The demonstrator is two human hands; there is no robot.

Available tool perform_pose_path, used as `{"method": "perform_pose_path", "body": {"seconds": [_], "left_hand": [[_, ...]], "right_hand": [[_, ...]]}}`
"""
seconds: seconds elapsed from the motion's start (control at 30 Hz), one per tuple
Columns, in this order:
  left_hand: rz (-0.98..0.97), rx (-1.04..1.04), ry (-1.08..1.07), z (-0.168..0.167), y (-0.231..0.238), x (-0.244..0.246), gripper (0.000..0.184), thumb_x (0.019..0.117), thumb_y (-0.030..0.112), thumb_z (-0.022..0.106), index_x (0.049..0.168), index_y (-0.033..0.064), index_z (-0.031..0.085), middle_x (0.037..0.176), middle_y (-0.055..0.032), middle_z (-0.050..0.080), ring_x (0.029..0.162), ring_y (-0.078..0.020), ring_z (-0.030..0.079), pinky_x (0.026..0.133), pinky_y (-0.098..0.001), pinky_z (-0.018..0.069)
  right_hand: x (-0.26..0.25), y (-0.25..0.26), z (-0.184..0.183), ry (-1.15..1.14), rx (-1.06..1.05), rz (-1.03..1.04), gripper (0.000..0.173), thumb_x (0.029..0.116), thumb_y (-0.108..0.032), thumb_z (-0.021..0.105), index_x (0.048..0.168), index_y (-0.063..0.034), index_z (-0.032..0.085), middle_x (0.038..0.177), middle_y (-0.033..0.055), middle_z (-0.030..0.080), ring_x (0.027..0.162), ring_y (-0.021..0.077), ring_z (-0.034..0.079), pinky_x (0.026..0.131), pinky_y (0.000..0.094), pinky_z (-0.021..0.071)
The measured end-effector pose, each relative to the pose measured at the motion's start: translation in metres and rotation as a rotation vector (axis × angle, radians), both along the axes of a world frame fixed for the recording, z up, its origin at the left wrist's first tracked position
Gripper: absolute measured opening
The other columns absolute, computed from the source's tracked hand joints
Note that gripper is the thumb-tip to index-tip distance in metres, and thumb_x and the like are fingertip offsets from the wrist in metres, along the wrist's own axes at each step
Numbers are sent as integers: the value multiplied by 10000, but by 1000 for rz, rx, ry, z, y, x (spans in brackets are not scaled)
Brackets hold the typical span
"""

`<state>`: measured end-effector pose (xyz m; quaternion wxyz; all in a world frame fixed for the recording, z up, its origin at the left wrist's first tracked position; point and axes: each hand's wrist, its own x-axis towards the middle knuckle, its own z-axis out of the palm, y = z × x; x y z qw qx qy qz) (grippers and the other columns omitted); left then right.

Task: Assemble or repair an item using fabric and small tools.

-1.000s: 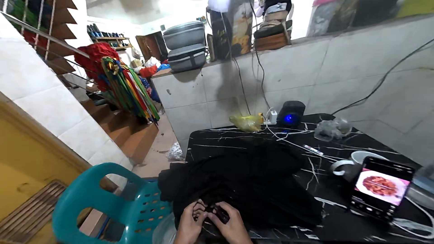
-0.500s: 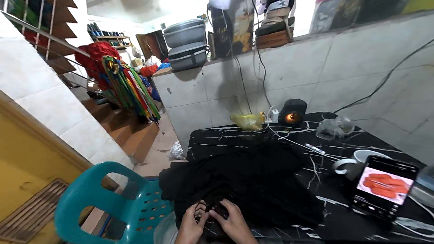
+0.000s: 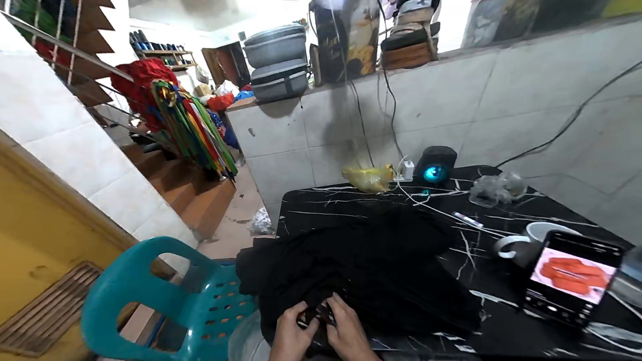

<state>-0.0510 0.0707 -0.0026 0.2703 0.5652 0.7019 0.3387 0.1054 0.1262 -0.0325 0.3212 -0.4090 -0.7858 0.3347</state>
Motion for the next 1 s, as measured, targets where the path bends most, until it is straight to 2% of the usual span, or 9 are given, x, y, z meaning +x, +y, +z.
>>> {"method": "perform_pose_path", "body": {"seconds": [0.07,0.13,0.2,0.3,0.6,0.77,0.83,0.9,1.0], "left_hand": [[18,15,78,-1,0,3,205,921,229,712,1023,68,787,957,-82,765,891,-177,723,868,-401,577],[31,16,127,1,0,4,242,979,261,662,1021,47,768,902,-102,747,833,-208,714,825,-425,578],[30,-21,142,4,-1,1,284,1019,254,608,1097,19,748,945,-148,748,878,-263,725,860,-470,573],[8,-70,153,10,-2,-2,311,1053,247,553,1176,24,730,1079,-163,753,1037,-292,725,973,-498,542],[-45,-9,148,3,-2,-11,288,1025,294,603,1117,68,757,1024,-101,766,951,-235,738,908,-481,576],[9,-6,0,8,-1,-15,261,1013,269,631,1098,50,744,937,-61,748,808,-124,698,814,-342,578],[38,27,-146,7,1,-18,224,1012,210,631,1101,22,716,931,-40,741,790,-75,705,783,-277,598],[39,36,-306,10,1,-20,213,1021,143,612,1161,-12,653,998,-67,733,849,-112,736,803,-303,632],[-15,57,-395,11,2,-19,215,1060,135,522,1216,-5,568,999,-71,732,874,-153,750,811,-340,644]], "right_hand": [[4,1,-3,11,47,5,241,807,32,655,1042,13,706,1129,200,692,940,318,725,798,484,606],[12,4,-3,-1,87,21,204,861,-42,683,1057,-11,728,1095,173,718,947,304,732,817,488,608],[22,8,1,-77,82,70,320,979,-326,672,1138,-56,734,1097,131,743,967,280,739,842,501,603],[30,13,7,-177,51,166,534,987,-568,589,1206,-97,714,1063,113,746,922,274,731,808,514,587],[15,9,12,-265,-46,120,558,1036,-538,509,1132,-32,724,1025,164,742,929,340,730,827,567,568],[16,4,2,-251,76,100,509,1086,-492,407,1091,-100,732,899,118,746,821,314,740,719,539,580],[14,-2,-1,-137,89,-20,525,1050,-521,489,1069,-57,734,841,121,732,754,303,732,672,526,591],[8,-9,-4,4,69,-133,550,951,-551,647,1038,-12,715,830,122,704,719,275,694,642,493,577],[-8,-23,3,58,-35,-189,727,806,-536,817,1192,61,664,1040,164,736,913,299,732,811,513,599]]}}
